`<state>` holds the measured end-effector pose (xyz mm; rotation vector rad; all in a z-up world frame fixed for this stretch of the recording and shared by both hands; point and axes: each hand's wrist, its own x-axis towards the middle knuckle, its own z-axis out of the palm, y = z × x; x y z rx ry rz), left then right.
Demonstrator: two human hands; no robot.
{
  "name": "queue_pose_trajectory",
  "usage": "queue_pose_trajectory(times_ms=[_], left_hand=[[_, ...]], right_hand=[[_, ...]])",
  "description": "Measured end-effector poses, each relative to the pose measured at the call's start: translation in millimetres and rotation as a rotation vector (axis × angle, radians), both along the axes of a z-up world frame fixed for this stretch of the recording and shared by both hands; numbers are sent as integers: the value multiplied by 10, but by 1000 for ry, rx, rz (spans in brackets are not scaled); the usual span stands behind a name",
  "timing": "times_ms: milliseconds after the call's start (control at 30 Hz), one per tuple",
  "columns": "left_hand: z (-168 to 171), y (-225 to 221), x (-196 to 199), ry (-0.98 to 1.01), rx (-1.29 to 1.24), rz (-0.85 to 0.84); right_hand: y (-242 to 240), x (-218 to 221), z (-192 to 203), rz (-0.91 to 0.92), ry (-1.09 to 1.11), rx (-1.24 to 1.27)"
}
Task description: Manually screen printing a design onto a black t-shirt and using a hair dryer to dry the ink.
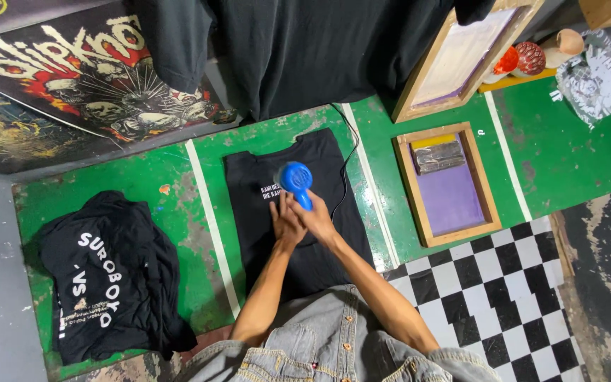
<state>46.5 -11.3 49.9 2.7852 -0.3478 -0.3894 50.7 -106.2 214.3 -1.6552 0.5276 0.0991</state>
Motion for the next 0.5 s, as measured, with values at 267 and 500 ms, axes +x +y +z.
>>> queue_pose_trajectory(times_ms=[267,500], left_hand=[[-106,572,-40,22,81,121],[-135,592,-43,-46,131,167]], right_hand=[[-522,-1190,323,-89,212,93],[-704,-1671,233,-107,301,128]])
